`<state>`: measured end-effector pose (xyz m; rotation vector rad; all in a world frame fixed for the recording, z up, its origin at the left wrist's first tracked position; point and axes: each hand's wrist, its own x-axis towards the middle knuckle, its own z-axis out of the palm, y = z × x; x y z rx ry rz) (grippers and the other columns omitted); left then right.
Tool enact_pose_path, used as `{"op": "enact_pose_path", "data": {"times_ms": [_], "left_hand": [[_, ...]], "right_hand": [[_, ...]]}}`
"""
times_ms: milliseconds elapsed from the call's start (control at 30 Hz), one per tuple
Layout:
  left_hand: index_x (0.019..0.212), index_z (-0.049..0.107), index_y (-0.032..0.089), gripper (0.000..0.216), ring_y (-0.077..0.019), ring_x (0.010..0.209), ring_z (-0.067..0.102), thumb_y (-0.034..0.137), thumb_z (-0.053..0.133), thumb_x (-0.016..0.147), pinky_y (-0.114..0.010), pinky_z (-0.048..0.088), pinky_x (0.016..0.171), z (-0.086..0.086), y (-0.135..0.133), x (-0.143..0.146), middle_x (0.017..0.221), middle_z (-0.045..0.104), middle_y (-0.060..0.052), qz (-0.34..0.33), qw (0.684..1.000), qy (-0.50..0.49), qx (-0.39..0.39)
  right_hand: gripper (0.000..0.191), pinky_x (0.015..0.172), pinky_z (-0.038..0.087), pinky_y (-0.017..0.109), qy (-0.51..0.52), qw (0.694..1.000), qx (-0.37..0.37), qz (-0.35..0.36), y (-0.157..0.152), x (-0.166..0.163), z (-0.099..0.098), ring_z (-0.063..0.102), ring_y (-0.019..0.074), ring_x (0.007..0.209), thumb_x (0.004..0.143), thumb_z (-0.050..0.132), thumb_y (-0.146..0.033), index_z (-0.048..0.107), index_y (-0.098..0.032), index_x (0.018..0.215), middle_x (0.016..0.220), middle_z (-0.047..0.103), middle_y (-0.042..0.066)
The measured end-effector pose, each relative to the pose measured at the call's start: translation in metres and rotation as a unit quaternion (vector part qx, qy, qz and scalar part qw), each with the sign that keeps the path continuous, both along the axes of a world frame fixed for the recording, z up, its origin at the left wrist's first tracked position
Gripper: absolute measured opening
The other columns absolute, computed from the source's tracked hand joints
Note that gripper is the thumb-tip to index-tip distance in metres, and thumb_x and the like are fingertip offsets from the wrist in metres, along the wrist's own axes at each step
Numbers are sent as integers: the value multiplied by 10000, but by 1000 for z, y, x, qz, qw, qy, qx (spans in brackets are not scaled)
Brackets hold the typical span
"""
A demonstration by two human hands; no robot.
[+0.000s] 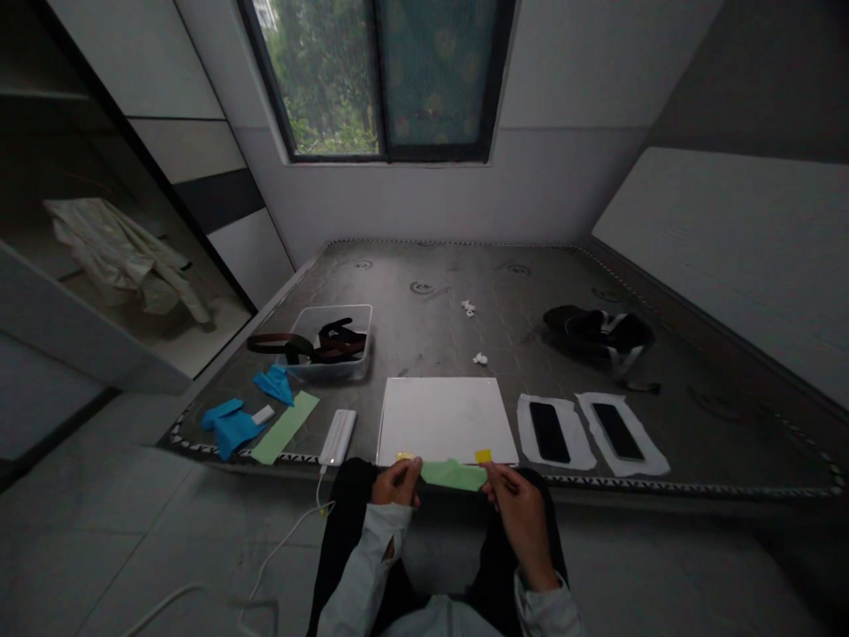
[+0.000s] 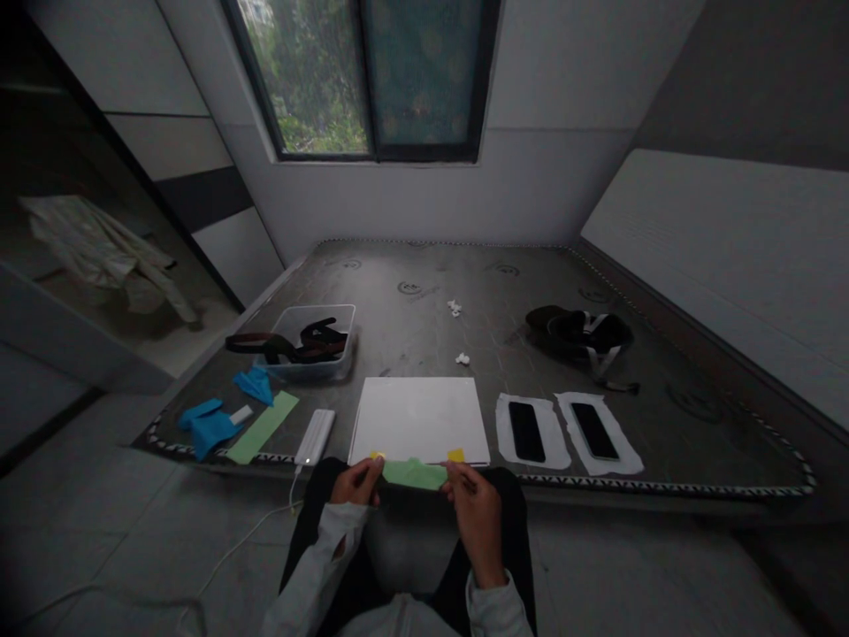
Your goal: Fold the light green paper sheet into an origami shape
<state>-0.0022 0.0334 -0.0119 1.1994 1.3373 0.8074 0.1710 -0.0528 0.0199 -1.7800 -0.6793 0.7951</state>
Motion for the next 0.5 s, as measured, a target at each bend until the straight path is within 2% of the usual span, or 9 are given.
{"op": "enact_pose_path", "data": {"times_ms": [67,233,367,433,467,500], "left_hand": [[584,595,154,611,-76,300,489,763,553,610,-182,331,342,-6,-2,0,401,469,67,-6,1000,1,-18],[704,639,146,690,-98,356,570,805,444,647,-192,377,350,-15,-10,4,604,658,-19,-32,999,5,-17],[852,697,188,688,-112,383,609,782,381,710,-208,439,397,-22,-17,12,681,717,-22,-82,996,31,25],[861,704,215,640,-136,453,649,745,363,753,-225,495,470,-23,-20,16,675,729,-10,-107,992,52,38],[863,705,230,581,-154,578,693,706,382,780,-227,531,568,-23,-21,16,705,738,-6,-106,991,66,48],[851,706,242,497,-165,715,711,648,422,809,-228,544,680,-21,-22,16,735,742,-1,-95,990,94,48]], "right_hand": [[553,522,440,232,2,1000,-6,-5,-1,2,-2,585,157,578,681,621,-650,736,-133,841,592,666,30],[604,597,505,253,40,999,1,10,0,-1,-7,642,190,635,666,606,-683,736,-128,868,676,725,67],[596,748,547,273,92,993,32,71,4,-3,-30,702,226,807,637,664,-649,715,-147,954,906,762,108],[615,783,554,296,106,990,29,87,6,-2,-45,709,250,851,619,669,-659,718,-159,974,971,761,116],[605,757,562,304,98,991,20,84,6,-1,-52,712,269,847,584,692,-660,732,-167,933,956,766,111],[554,745,562,302,72,995,10,68,5,-1,-58,710,272,858,611,680,-647,738,-192,921,931,771,87]]}}
